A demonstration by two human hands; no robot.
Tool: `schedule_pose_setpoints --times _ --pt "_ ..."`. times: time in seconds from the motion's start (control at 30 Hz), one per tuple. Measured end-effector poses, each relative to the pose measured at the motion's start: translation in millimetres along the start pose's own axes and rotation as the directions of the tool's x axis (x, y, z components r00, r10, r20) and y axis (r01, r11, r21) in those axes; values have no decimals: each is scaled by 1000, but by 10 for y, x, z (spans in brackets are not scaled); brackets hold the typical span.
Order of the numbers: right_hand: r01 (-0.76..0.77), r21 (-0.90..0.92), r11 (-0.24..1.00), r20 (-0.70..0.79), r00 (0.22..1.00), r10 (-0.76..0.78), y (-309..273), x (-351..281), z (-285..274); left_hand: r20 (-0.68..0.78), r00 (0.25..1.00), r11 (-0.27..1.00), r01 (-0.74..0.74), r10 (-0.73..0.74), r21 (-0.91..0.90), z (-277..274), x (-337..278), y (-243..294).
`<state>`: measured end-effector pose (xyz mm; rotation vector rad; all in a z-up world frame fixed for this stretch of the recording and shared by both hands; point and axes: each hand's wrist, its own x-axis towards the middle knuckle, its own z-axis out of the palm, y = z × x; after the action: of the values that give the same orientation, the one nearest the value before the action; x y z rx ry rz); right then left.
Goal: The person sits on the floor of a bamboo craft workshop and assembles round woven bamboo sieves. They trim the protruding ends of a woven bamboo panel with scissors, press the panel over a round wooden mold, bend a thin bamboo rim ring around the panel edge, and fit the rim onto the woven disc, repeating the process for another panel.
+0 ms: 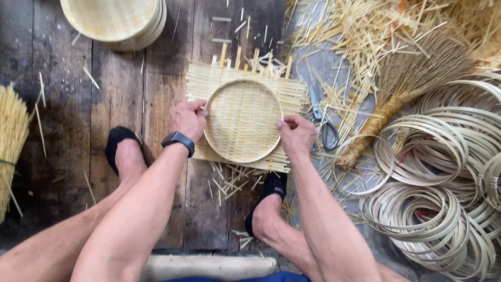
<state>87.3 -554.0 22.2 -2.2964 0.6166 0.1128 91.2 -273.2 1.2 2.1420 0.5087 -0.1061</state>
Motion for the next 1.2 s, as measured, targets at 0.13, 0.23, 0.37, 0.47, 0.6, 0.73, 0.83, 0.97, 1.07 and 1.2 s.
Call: schedule_pose_setpoints --times 0.13,0.23,0.37,0.47,0.6,0.73,0.83,0.97,1.07,1.2 --pt "-44 21 999 13 999 43 53 10 5 59 996 986 61 -71 152 -6 109 -32" --pt "-44 72 996 -31 998 46 -17 -9 15 45 999 990 -15 9 139 -32 194 -39" --pt "5 -116 993 -11 1000 -6 -10 -14 -12 136 966 975 210 -218 68 -10 244 -74" --pt "1 -112 994 -9 1000 -2 -61 35 -1 126 977 984 168 -174 55 -82 277 65" --pt "-24 -91 996 -5 1000 24 -32 38 30 130 954 963 265 -269 47 -144 260 139" --pt "-47 -93 995 14 999 48 -38 55 -13 158 968 980 192 -197 49 -71 333 13" --pt "-40 -91 995 33 999 43 15 55 6 144 967 977 214 -210 -13 -68 251 -68" --pt "-19 -20 1000 70 997 20 0 59 -39 112 973 978 207 -202 -30 -106 227 33" --pt "-61 16 998 108 992 59 2 91 -49 119 969 976 217 -217 19 -140 224 81" --pt "36 -69 997 130 991 -27 131 256 -78 157 962 973 229 -224 -9 -140 313 106"
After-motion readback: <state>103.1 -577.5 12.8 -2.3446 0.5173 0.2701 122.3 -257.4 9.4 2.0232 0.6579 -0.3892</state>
